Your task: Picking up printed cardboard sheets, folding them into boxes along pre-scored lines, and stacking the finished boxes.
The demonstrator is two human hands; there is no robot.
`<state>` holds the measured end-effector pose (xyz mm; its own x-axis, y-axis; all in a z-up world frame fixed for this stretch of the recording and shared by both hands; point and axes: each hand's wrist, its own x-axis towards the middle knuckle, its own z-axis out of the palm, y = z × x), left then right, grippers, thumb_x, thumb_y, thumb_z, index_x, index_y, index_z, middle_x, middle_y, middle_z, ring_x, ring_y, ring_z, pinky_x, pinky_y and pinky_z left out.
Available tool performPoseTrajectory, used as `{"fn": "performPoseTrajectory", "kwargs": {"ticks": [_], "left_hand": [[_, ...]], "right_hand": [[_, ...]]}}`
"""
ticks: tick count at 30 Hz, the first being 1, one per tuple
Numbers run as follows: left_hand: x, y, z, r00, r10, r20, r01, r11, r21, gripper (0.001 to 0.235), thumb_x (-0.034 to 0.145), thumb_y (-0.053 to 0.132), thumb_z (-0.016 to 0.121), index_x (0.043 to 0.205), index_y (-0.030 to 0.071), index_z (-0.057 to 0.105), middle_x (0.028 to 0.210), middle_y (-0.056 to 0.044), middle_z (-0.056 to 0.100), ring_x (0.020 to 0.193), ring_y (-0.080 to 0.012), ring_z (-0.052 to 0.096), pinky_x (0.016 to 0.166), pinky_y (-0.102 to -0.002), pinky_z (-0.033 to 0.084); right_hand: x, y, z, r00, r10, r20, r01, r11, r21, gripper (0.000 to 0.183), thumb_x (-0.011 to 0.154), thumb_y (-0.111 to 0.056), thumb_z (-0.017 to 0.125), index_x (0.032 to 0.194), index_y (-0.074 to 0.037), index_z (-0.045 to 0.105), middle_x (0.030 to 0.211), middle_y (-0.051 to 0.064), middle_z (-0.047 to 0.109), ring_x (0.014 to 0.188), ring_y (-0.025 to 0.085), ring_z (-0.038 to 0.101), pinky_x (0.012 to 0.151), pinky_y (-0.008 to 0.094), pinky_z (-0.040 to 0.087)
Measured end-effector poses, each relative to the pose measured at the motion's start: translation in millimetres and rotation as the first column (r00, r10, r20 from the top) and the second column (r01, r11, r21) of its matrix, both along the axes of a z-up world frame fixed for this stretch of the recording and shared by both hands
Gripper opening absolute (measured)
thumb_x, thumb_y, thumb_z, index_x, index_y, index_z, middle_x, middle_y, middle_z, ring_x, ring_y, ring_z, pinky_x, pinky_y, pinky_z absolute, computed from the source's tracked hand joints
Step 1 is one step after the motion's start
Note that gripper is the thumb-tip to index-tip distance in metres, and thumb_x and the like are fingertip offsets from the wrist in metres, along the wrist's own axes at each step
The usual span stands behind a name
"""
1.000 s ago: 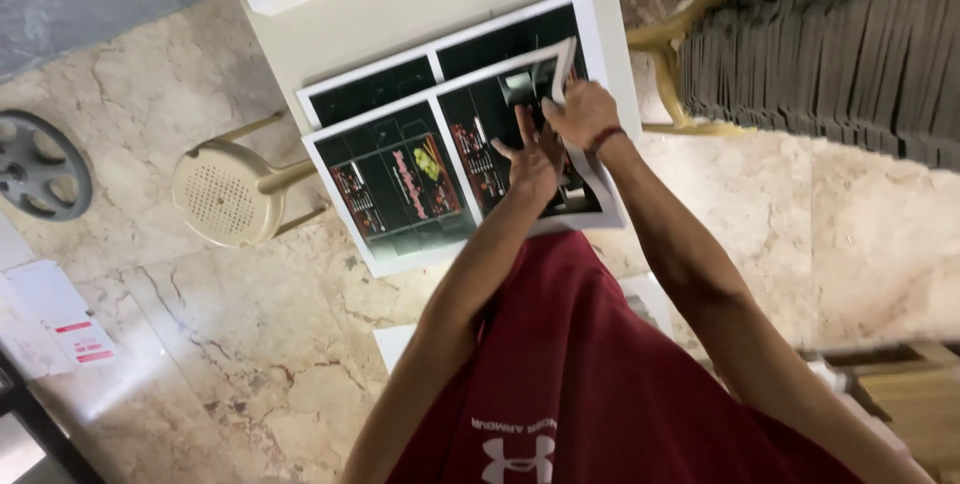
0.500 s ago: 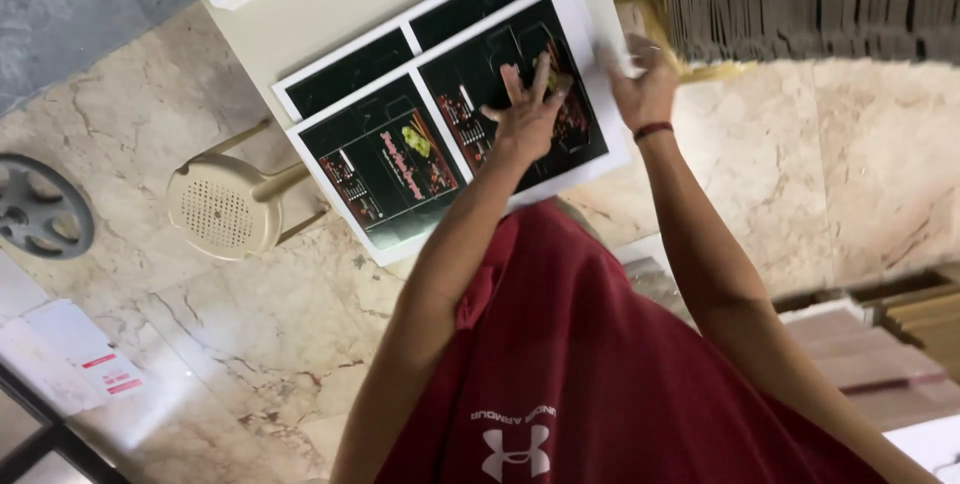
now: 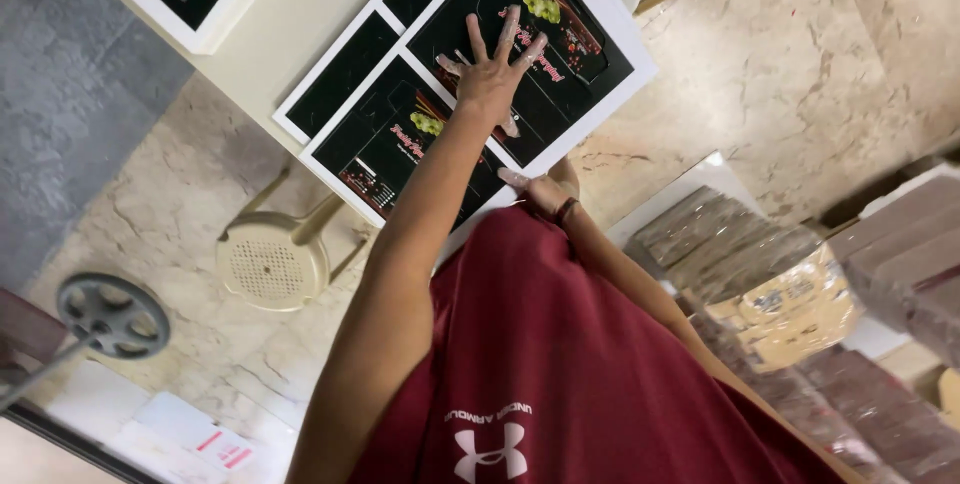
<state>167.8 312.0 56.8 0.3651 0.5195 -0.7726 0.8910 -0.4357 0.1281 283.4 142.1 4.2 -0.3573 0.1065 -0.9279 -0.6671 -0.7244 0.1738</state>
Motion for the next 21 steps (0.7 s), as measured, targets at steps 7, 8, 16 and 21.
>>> {"fn": "performPoseTrajectory", "kwargs": {"ticks": [7,8,16,21], "left_hand": [[11,3,4,0.997,0.079,0.010,-0.079,0.996,-0.037,0.143,0.077,0.037,0.094,0.163,0.044,-0.020,0.151,-0.007,-0.047,0.143,-0.0606,-0.024,0.103,-0.084,0.038],[11,7,12,0.991,0.132,-0.012,-0.133,0.987,-0.093,0.142,0.077,0.033,0.093,0.162,0.044,-0.020,0.149,-0.005,-0.050,0.144,-0.0584,-0.026,0.101,-0.082,0.041],[17,6,-10,0.993,0.113,-0.022,-0.113,0.993,-0.027,0.140,0.078,0.040,0.093,0.163,0.043,-0.019,0.150,-0.008,-0.048,0.144,-0.0628,-0.021,0.099,-0.079,0.045],[40,2,8,0.980,0.199,0.029,-0.198,0.980,-0.029,0.107,0.092,0.033,0.082,0.168,0.037,0.007,0.160,-0.011,-0.032,0.148,-0.0621,-0.009,0.108,-0.085,0.027]], "right_hand": [[-10,-27,-2,0.976,0.069,0.205,-0.189,0.737,0.649,0.012,0.094,-0.023,0.075,0.097,-0.011,0.071,0.092,0.003,0.074,0.085,0.018,0.072,0.077,0.035,0.062],[-10,-29,-12,0.993,0.038,0.114,-0.102,0.769,0.631,0.010,0.095,-0.022,0.074,0.098,-0.012,0.071,0.096,0.001,0.074,0.089,0.017,0.072,0.082,0.035,0.061],[7,-10,-11,0.766,0.544,0.343,-0.642,0.671,0.370,0.066,0.082,-0.044,0.069,0.127,0.003,0.064,0.130,0.020,0.069,0.111,0.031,0.071,0.087,0.043,0.065],[65,4,-39,0.684,0.472,0.556,-0.696,0.652,0.302,0.058,0.085,-0.063,0.071,0.055,-0.015,0.060,0.046,-0.003,0.050,0.055,0.009,0.057,0.086,0.029,0.055]]}}
